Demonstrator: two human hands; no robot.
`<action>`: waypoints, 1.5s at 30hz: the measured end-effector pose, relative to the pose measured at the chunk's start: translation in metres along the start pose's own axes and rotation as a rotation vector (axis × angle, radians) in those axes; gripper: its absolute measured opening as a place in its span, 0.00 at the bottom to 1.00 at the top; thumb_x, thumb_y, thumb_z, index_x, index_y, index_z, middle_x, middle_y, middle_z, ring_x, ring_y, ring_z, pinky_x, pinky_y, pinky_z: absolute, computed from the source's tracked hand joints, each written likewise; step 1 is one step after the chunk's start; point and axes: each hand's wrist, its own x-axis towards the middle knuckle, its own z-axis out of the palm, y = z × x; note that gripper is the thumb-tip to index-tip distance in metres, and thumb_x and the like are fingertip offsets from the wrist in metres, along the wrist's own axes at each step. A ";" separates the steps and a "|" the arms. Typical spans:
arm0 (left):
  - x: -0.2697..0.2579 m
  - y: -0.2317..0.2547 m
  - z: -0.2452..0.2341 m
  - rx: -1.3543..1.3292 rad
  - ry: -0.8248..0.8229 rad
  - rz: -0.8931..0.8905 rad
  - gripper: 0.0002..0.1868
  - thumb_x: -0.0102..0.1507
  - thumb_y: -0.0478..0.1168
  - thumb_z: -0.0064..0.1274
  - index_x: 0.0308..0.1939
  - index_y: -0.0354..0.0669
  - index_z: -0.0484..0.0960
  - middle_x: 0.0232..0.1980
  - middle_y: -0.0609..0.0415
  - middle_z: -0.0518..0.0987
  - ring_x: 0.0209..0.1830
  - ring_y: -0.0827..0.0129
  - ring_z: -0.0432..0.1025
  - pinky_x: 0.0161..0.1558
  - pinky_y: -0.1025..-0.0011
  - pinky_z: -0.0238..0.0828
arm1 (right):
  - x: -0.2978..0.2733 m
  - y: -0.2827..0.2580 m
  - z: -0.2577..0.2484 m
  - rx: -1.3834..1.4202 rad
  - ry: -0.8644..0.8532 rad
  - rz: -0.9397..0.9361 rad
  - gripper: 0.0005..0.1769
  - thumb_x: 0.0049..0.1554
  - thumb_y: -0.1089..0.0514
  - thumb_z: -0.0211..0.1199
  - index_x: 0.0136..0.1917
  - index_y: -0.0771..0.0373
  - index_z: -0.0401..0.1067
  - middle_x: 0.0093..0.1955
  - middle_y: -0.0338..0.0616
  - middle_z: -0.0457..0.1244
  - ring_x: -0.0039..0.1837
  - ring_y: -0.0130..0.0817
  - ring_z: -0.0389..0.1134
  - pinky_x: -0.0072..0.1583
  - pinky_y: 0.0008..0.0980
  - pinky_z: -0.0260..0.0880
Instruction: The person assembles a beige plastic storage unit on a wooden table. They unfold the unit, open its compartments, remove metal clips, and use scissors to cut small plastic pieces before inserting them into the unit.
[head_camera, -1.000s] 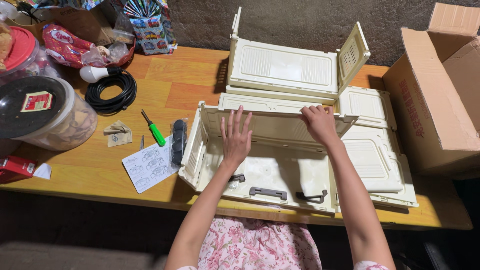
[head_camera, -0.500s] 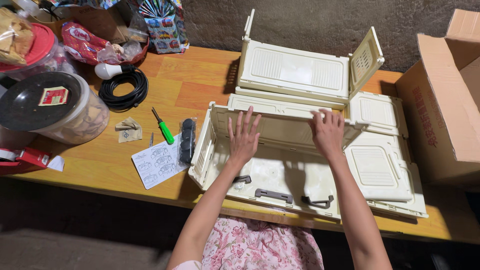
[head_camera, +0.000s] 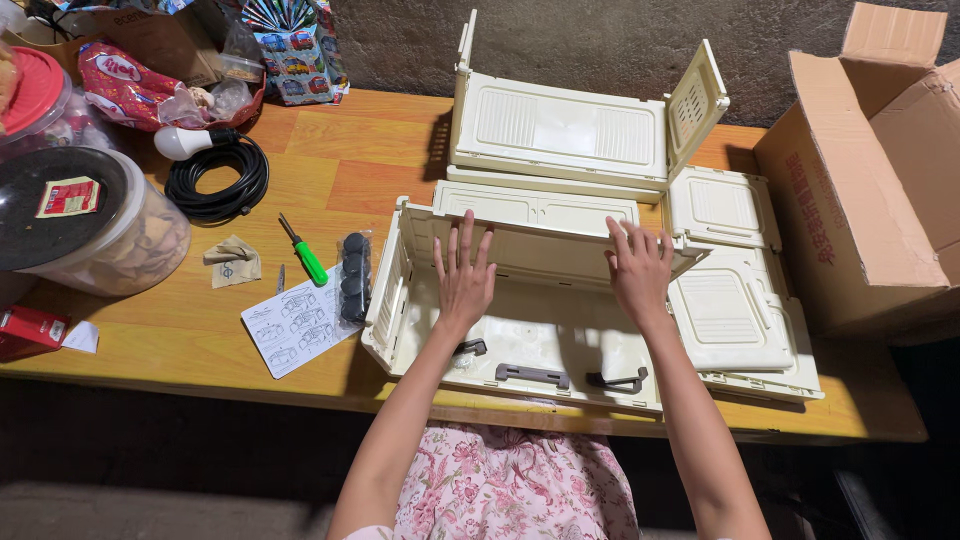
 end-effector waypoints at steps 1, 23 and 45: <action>0.000 0.001 -0.002 -0.010 -0.014 -0.007 0.36 0.64 0.48 0.56 0.76 0.51 0.63 0.85 0.50 0.39 0.83 0.49 0.43 0.79 0.41 0.32 | -0.003 0.001 0.000 -0.010 -0.037 0.009 0.37 0.59 0.56 0.68 0.79 0.49 0.63 0.68 0.40 0.63 0.69 0.38 0.62 0.75 0.52 0.50; -0.007 0.013 -0.027 -0.074 0.014 0.001 0.35 0.63 0.45 0.58 0.74 0.48 0.67 0.85 0.45 0.40 0.81 0.47 0.48 0.78 0.42 0.38 | -0.014 -0.017 -0.014 0.017 0.012 -0.002 0.33 0.61 0.52 0.68 0.77 0.51 0.64 0.72 0.43 0.60 0.75 0.40 0.59 0.81 0.57 0.41; -0.030 0.014 -0.058 -0.260 0.108 0.026 0.15 0.64 0.37 0.56 0.54 0.41 0.79 0.79 0.51 0.61 0.68 0.52 0.64 0.67 0.56 0.62 | -0.076 -0.088 -0.011 0.317 0.224 -0.350 0.12 0.57 0.63 0.68 0.55 0.63 0.76 0.52 0.46 0.65 0.55 0.39 0.65 0.58 0.40 0.65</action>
